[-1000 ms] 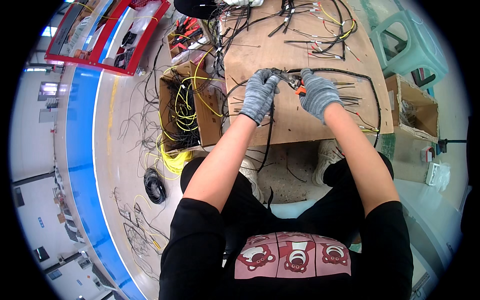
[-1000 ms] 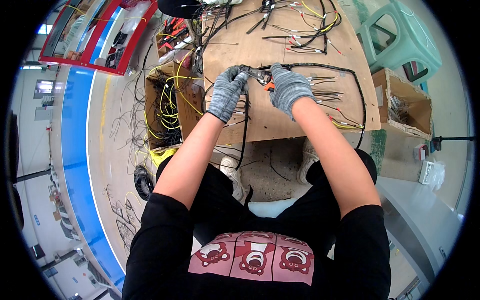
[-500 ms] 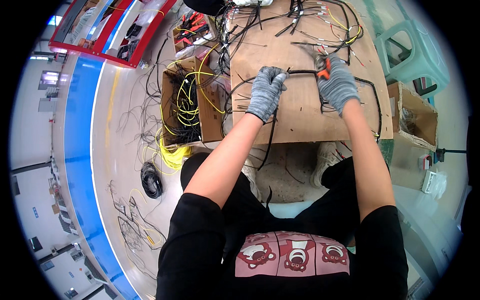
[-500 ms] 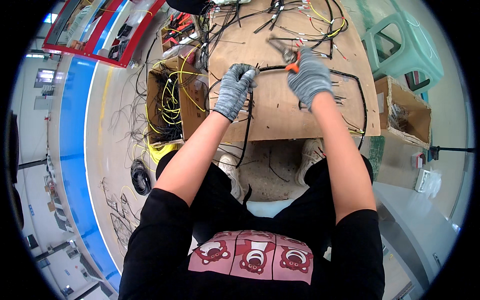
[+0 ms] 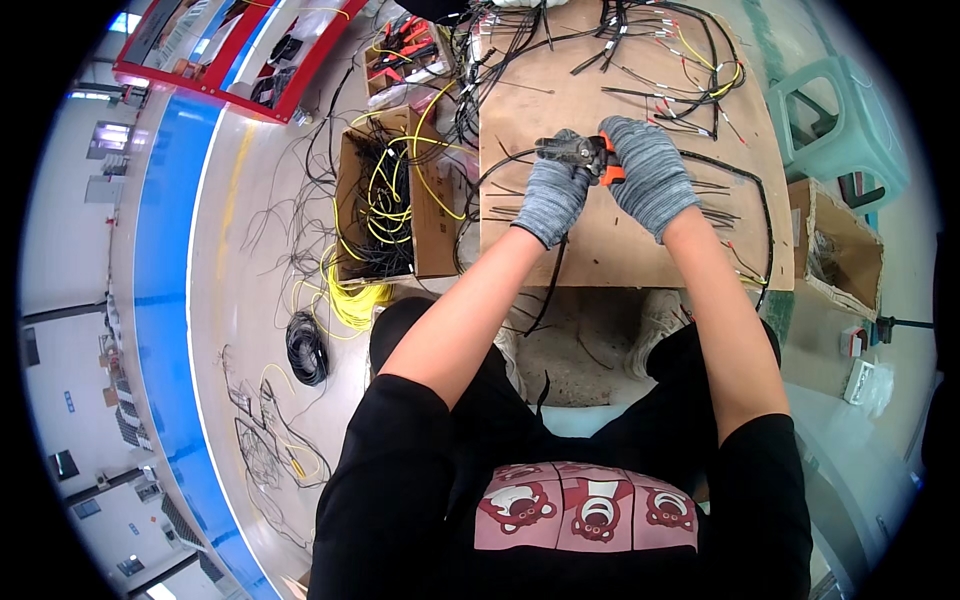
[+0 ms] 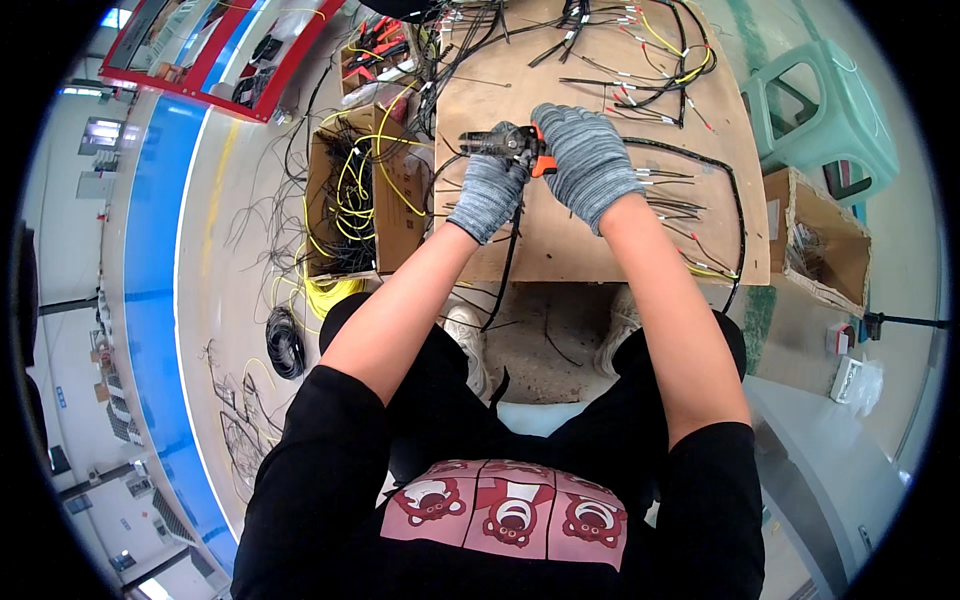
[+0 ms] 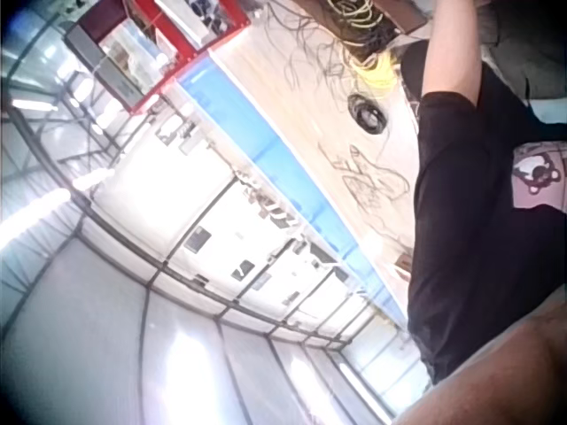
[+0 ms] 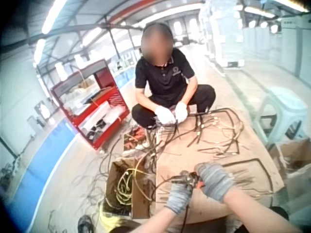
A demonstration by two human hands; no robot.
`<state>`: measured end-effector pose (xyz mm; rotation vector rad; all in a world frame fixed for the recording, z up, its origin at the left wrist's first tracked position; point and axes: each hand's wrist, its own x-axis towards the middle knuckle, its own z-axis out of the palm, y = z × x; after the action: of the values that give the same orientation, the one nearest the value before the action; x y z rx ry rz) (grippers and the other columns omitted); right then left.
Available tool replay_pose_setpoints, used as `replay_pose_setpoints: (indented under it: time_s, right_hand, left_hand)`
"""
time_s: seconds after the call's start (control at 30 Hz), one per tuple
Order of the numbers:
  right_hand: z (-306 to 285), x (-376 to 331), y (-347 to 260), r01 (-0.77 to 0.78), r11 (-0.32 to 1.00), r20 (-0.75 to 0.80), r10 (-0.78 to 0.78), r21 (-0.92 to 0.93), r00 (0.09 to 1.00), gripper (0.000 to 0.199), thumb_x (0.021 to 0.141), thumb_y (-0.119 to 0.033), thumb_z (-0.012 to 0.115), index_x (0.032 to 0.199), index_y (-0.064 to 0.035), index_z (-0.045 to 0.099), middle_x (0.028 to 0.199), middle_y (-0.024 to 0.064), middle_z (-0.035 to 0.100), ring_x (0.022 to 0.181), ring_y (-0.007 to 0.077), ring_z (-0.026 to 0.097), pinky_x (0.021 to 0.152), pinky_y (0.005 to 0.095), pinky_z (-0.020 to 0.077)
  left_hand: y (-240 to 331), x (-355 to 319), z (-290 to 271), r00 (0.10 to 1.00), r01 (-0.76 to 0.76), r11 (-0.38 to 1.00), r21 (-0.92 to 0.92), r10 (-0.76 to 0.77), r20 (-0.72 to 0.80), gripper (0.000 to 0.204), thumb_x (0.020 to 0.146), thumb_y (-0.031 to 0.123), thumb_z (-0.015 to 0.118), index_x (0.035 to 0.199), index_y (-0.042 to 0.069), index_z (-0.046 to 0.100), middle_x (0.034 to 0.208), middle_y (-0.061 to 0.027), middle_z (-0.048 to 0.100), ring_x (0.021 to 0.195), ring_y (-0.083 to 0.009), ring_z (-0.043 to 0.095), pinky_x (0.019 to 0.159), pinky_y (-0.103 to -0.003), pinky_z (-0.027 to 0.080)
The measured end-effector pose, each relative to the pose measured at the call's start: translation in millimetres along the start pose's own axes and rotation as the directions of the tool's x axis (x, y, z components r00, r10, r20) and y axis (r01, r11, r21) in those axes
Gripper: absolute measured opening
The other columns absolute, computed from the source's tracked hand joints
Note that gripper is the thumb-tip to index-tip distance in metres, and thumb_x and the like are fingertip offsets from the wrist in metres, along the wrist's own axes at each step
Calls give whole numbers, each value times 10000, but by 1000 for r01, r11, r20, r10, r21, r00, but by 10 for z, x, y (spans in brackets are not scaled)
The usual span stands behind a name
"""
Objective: The person sits on the floor and uses wire strippers to remove insulation from multiple black wires laid out on a wooden board. The person repeatedly picks up wires, strips them, and places them back on the board. A coworker is visible working on similar wires across the table.
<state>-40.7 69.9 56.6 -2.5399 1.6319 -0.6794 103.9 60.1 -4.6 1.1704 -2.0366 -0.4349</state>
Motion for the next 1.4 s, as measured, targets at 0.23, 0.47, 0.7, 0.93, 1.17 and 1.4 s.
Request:
replay_pose_setpoints:
  time_s: [0.23, 0.47, 0.7, 0.93, 1.17, 1.4]
  right_hand:
    - [-827, -106, 771, -320, 918, -502, 397, 235, 768, 259, 695, -16, 580, 943, -41, 509, 760, 90, 568, 653, 204, 544, 601, 289, 464]
    - [-522, -556, 406, -127, 965, 166, 89, 231, 982, 335, 691, -80, 551, 1006, 20, 495, 819, 234, 564, 751, 360, 562, 639, 370, 451]
    - [-614, -671, 294, -213, 953, 313, 139, 216, 939, 448, 676, -88, 551, 1096, 40, 462, 924, 259, 554, 869, 381, 549, 747, 359, 454]
    - [-302, -701, 426, -310, 862, 257, 219, 401, 941, 494, 675, -77, 556, 1129, 71, 431, 935, 242, 569, 859, 339, 574, 763, 330, 453]
    - [-336, -722, 415, -320, 846, 224, 243, 427, 944, 471, 676, -59, 561, 1113, 61, 434, 891, 208, 575, 805, 280, 587, 721, 319, 458]
    - [-414, -687, 271, -239, 907, 148, 198, 347, 969, 436, 685, -75, 562, 1079, 62, 435, 850, 213, 555, 768, 314, 555, 717, 334, 447]
  left_hand:
    - [-95, -104, -105, 896, 425, 721, -548, -421, 142, 107, 835, 62, 527, 930, 12, 526, 767, -44, 566, 569, -95, 519, 522, -209, 444]
    - [-68, -13, -466, 816, 488, 641, -592, -576, 49, 170, 846, 52, 502, 1014, 26, 509, 801, -30, 537, 623, -95, 564, 499, -187, 448]
    - [-84, -470, -880, 622, 193, 319, -928, -771, -136, 164, 815, 18, 545, 968, 49, 499, 772, -27, 549, 576, -94, 520, 497, -185, 438]
    - [446, -903, -64, 569, 168, -39, -985, -812, 129, 290, 779, 17, 598, 1045, 50, 488, 964, -46, 543, 819, -136, 556, 685, -207, 489]
    - [476, -1474, 194, 407, 308, 0, -951, -904, 132, 342, 801, 33, 576, 1114, 69, 443, 992, -18, 490, 832, -94, 497, 707, -206, 448]
    - [72, -1145, 226, 357, 8, -75, -997, -931, 73, 325, 790, 44, 595, 1069, 94, 436, 899, -3, 517, 783, -86, 510, 673, -207, 431]
